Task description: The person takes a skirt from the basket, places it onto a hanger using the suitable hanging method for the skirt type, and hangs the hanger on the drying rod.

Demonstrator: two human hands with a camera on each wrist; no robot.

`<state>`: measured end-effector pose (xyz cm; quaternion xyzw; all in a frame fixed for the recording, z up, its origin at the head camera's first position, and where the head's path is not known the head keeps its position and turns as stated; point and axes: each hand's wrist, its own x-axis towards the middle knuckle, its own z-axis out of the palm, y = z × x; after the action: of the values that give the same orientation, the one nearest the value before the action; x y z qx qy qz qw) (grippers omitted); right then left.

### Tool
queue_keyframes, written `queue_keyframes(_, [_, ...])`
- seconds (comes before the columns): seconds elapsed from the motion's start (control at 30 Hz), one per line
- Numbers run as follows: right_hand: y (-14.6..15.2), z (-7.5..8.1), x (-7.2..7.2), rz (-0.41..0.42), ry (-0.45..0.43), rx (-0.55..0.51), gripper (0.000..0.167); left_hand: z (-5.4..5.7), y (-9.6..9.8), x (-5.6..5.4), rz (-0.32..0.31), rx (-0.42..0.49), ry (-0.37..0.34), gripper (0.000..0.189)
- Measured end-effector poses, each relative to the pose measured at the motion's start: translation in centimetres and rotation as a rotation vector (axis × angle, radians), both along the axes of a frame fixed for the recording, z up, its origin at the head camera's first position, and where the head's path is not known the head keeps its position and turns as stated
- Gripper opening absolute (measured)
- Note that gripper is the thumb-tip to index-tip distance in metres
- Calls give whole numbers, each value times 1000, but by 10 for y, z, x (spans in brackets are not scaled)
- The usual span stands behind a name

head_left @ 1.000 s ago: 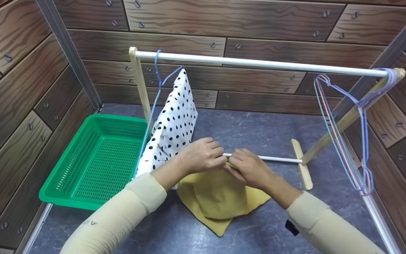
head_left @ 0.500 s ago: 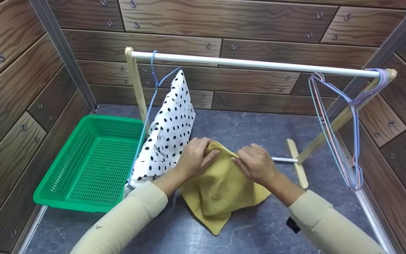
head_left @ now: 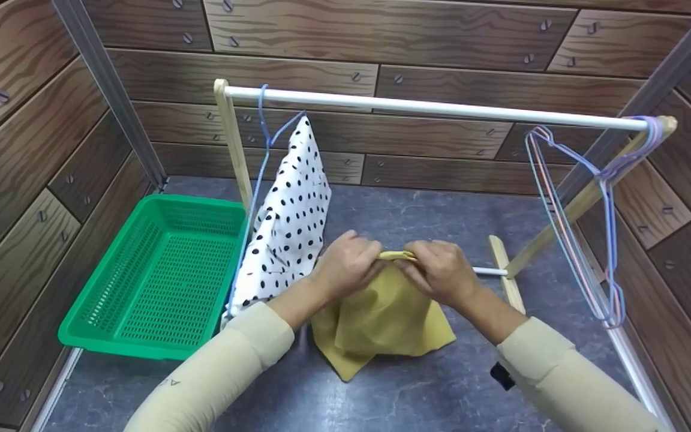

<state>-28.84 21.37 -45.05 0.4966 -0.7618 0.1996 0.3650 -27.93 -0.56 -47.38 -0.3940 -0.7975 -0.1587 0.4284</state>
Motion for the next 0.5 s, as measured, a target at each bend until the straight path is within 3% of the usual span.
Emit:
queue_keyframes(0.17, [-2, 3, -1, 25, 66, 38, 37, 0, 5, 1, -7, -67, 16, 30])
queue_keyframes(0.33, [0, 6, -3, 8, 194, 4, 38, -6, 4, 0, -14, -32, -6, 38])
queue_keyframes(0.5, [7, 11, -7, -45, 217, -42, 40, -14, -2, 0, -11, 2, -54, 45])
